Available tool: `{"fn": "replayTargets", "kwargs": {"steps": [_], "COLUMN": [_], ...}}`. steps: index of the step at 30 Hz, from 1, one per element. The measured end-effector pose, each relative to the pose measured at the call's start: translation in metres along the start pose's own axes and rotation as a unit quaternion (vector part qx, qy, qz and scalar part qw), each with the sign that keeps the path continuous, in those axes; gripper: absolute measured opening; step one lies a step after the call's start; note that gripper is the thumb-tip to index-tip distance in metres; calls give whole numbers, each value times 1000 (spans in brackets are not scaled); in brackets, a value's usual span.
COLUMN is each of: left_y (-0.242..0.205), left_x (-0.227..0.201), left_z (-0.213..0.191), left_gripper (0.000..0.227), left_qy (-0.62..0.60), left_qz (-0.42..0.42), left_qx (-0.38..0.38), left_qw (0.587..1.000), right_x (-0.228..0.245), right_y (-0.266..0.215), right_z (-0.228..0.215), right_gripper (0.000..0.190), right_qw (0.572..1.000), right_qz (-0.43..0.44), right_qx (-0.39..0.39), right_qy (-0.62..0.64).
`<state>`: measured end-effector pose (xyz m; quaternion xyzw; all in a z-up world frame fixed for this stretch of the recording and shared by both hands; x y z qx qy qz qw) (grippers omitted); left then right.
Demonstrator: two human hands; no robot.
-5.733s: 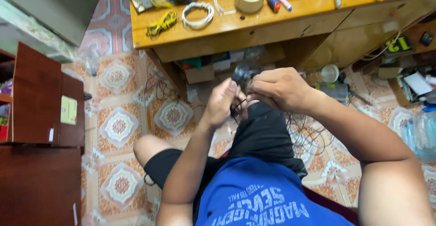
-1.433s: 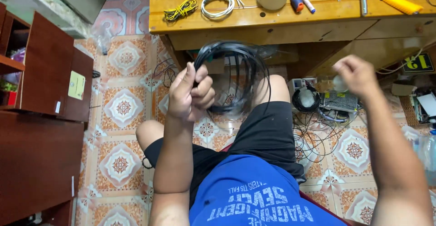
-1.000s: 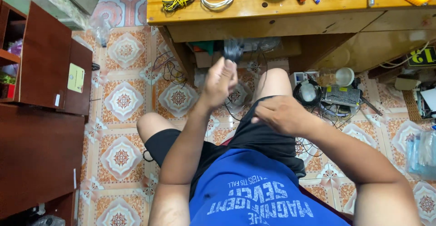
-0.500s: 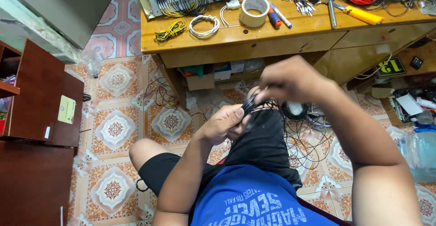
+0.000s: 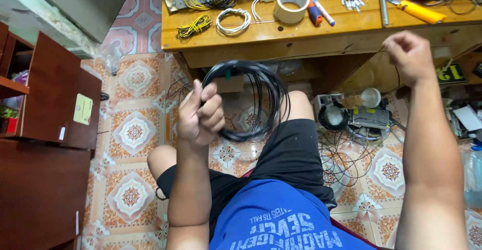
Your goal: Coiling a long black wire and securing the loops with white tape.
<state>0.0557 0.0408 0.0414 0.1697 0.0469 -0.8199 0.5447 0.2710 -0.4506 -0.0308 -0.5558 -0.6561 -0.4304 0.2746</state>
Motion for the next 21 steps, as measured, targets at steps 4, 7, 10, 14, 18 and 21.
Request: {"fn": "replayTargets", "kwargs": {"steps": [4,7,10,14,18,21], "left_y": [18,28,37,52,62,58], "left_x": [-9,-14,-15,-6,28,55], "left_z": [-18,-22,-32,-58,-70,-69], "left_gripper": [33,33,32,34,35,42], "left_qy": [46,79,127,222,383,488], "left_qz": [54,89,136,193,183,137], "left_qx": [-70,-90,-105,-142,-165,-162], "left_qw": [995,989,977,945,891,847], "right_x": [-33,-27,46,117,189,214], "right_y": [-36,-68,-114,-169,-196,-202], "right_z": [25,59,106,175,203,222], "right_gripper": [9,12,31,21,21,20], "right_qw": [997,980,968,918,904,847], "right_qz": [-41,-71,-20,-111,-369,-473], "right_qx": [-20,8,76,202,184,192], "right_qy": [-60,-185,-239,-323,-113,-149]}}
Point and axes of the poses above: each hand's wrist, its own y-axis towards the middle knuckle, its own z-axis out of the palm, x = y × z, the point moved 9 cm from there along y, towards the middle knuckle, and after that the axes turned 9 degrees about -x, right-handed, at the moved point
